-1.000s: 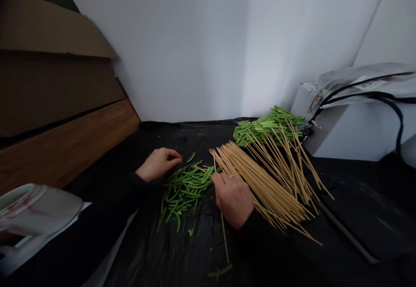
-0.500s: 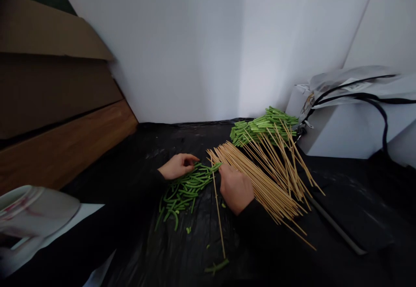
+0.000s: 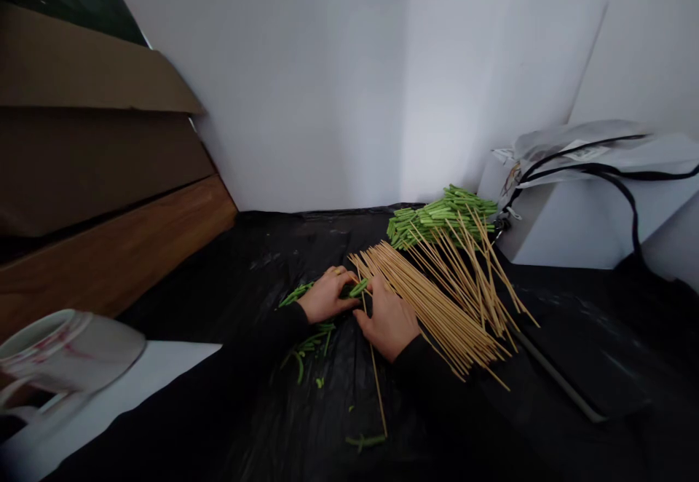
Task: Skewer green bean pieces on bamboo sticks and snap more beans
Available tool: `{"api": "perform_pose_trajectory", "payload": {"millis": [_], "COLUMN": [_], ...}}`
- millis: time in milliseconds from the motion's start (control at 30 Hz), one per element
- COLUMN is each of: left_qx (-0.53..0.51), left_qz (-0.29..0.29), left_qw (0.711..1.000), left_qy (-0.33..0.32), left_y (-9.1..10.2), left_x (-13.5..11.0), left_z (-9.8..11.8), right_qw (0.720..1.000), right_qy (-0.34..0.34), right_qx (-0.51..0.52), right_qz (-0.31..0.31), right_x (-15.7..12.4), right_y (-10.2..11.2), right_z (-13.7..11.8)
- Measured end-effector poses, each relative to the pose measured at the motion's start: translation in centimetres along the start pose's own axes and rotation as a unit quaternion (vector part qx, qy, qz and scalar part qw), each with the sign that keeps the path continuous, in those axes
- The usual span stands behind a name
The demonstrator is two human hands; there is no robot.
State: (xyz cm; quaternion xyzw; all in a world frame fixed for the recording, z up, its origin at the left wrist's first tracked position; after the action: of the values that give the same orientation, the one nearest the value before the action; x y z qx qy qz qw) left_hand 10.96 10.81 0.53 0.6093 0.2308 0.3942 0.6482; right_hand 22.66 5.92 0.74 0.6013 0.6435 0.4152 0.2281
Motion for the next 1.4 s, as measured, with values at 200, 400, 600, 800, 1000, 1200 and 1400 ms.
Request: {"api": "perform_pose_trajectory", "payload": {"millis": [200, 400, 600, 800, 1000, 1200, 1400], "left_qx": [0.018, 0.081, 0.161, 0.251, 0.273, 0.264, 0.219], "left_qz": [-0.014, -0.028, -0.037, -0.056, -0.037, -0.014, 0.027], "left_qw": [1.000, 0.996, 0.983, 0.963, 0.960, 0.938, 0.950], "left_qy": [-0.015, -0.037, -0.074, -0.083, 0.056, 0.224, 0.219], "left_y": [-0.1, 0.3, 0.7, 1.4, 4.5, 7.7, 7.9], "left_x": [-0.3, -2.4, -4.6, -6.2, -9.3, -13.1, -13.2], "left_z": [0.9, 1.9, 1.6, -1.6, -9.1, -16.5, -11.5], "right_qw": [0.993, 0.982, 0.981, 0.981, 0.980, 0.981, 0.980], "right_qy": [-0.031, -0.071, -0.065, -0.059, -0.050, -0.043, -0.048], "right_qx": [-0.105, -0.168, -0.175, -0.181, -0.187, -0.188, -0.188], "right_qz": [-0.032, -0.042, -0.049, -0.046, -0.042, -0.037, -0.042], "right_x": [0.0, 0.4, 0.5, 0.4, 0.4, 0.2, 0.3], "right_y": [-0.2, -0.5, -1.1, -1.1, -1.2, -1.1, -1.2], "right_z": [0.3, 1.7, 1.9, 1.9, 1.9, 1.7, 1.7]}}
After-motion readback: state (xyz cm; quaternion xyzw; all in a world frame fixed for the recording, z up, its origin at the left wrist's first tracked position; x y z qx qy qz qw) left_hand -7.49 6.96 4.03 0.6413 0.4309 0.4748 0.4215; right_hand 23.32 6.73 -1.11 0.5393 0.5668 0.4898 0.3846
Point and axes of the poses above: each hand's wrist, its own x-axis towards the middle knuckle, its own y-axis out of the back of the hand, z = x × y, the point moved 7 cm from there along x, towards the middle knuckle, and after that the axes turned 6 degrees about x, right-handed, at the moved point
